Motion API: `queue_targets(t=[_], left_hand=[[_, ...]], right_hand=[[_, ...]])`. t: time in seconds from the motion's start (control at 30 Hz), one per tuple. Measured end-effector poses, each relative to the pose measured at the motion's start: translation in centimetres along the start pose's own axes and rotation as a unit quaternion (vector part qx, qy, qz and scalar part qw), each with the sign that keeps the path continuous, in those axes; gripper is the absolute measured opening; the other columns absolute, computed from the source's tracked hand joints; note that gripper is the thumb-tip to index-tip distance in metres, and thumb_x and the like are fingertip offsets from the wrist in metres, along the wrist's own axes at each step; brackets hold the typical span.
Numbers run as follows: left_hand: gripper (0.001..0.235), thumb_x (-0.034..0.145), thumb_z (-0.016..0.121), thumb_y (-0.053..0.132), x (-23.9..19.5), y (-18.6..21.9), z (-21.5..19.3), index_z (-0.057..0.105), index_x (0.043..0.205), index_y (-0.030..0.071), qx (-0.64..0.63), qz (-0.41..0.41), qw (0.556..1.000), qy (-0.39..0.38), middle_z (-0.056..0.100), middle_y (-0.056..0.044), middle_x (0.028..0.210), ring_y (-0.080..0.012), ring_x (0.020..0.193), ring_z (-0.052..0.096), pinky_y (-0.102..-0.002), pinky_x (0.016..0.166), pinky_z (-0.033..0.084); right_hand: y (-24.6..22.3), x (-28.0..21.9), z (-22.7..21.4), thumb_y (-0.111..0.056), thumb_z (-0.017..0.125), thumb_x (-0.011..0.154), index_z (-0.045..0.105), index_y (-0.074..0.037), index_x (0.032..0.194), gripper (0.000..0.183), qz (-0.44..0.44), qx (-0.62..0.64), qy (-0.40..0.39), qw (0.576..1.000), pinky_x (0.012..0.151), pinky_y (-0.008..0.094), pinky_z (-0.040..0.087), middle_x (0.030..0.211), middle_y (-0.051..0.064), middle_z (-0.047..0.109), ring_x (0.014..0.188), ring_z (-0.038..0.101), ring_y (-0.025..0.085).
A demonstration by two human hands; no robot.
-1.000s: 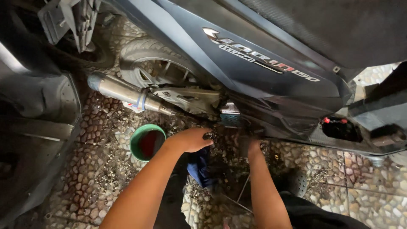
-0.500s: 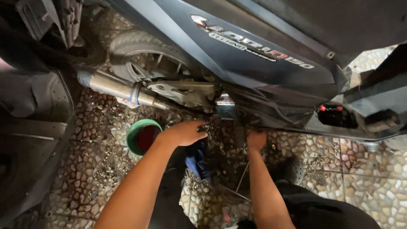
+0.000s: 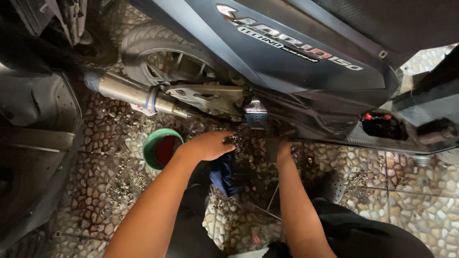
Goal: The person crouches beside a scooter and uses a wrench on the exhaust and underbody area. They then pick up a small metal part and wipe it thoroughly with a blue cloth, turning it over while cleaning, before resuming work on the scooter with the wrench.
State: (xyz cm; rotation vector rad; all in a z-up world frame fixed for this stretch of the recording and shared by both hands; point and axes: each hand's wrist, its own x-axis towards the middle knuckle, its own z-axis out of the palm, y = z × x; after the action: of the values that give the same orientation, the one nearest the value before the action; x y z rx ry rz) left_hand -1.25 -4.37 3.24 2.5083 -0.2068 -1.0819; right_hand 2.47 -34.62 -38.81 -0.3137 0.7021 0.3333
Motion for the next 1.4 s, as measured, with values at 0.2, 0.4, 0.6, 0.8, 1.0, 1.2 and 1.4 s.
queue_targets(t=[0.2,0.4,0.6,0.8,1.0,1.2,1.4], left_hand=[[0.068,0.097,0.055,0.051,0.2,-0.2,0.3,0.037,0.157,0.024,0.007,0.003,1.000,-0.002,0.040,-0.006,0.162,-0.0313,0.147,0.040,-0.044,0.119,0.037],[0.068,0.098,0.054,0.052,0.4,-0.3,0.5,0.037,0.157,0.024,0.014,0.010,1.000,-0.005,0.038,-0.008,0.162,-0.0320,0.147,0.040,-0.044,0.118,0.036],[0.068,0.098,0.054,0.052,0.2,-0.9,0.1,0.038,0.157,0.022,0.001,-0.002,1.000,-0.009,0.044,-0.009,0.160,-0.0331,0.143,0.046,-0.044,0.116,0.040],[0.070,0.097,0.055,0.052,0.9,-1.7,0.7,0.039,0.157,0.020,-0.003,0.004,1.000,0.002,0.045,-0.010,0.159,-0.0334,0.143,0.047,-0.043,0.115,0.041],[0.070,0.097,0.055,0.052,0.7,-1.4,0.6,0.039,0.157,0.018,0.000,0.013,1.000,0.003,0.044,-0.011,0.159,-0.0336,0.144,0.044,-0.044,0.116,0.039],[0.071,0.097,0.054,0.053,0.2,-0.9,0.3,0.037,0.157,0.020,0.004,0.008,1.000,-0.001,0.041,-0.009,0.161,-0.0321,0.145,0.042,-0.044,0.117,0.038],[0.071,0.098,0.051,0.054,-0.5,0.3,-0.3,0.033,0.160,0.024,0.014,-0.026,0.999,-0.028,0.040,-0.005,0.162,-0.0311,0.145,0.044,-0.045,0.117,0.039]], right_hand=[[0.1,0.0,-1.6,-0.048,0.043,0.102,0.055,-0.005,0.140,0.059,-0.125,-0.256,0.045,0.958,0.090,0.047,0.046,0.128,0.017,0.058,0.103,0.056,0.035],[-0.8,-1.3,-1.9,-0.040,0.050,0.099,0.060,0.000,0.138,0.056,-0.249,-0.512,0.197,0.798,0.097,0.049,0.047,0.132,0.022,0.063,0.112,0.059,0.039],[-0.9,-3.3,0.1,-0.044,0.047,0.104,0.063,-0.001,0.140,0.058,-0.232,-0.553,0.256,0.758,0.101,0.050,0.046,0.136,0.022,0.064,0.116,0.059,0.040],[-0.7,-4.0,1.3,-0.046,0.044,0.107,0.065,-0.001,0.141,0.060,-0.214,-0.587,0.304,0.719,0.105,0.051,0.046,0.139,0.022,0.065,0.120,0.060,0.040],[0.0,-2.1,0.5,-0.046,0.035,0.107,0.048,-0.008,0.153,0.061,-0.107,-0.217,0.032,0.970,0.106,0.041,0.046,0.149,0.009,0.055,0.126,0.055,0.029],[-1.2,-6.5,1.5,-0.051,0.033,0.107,0.035,-0.014,0.160,0.065,-0.124,-0.238,0.043,0.962,0.117,0.035,0.033,0.163,0.003,0.041,0.142,0.043,0.025],[-0.7,-3.1,1.3,-0.047,0.030,0.108,0.036,-0.014,0.159,0.061,-0.104,-0.272,0.071,0.954,0.114,0.036,0.034,0.161,0.004,0.041,0.140,0.043,0.025]])
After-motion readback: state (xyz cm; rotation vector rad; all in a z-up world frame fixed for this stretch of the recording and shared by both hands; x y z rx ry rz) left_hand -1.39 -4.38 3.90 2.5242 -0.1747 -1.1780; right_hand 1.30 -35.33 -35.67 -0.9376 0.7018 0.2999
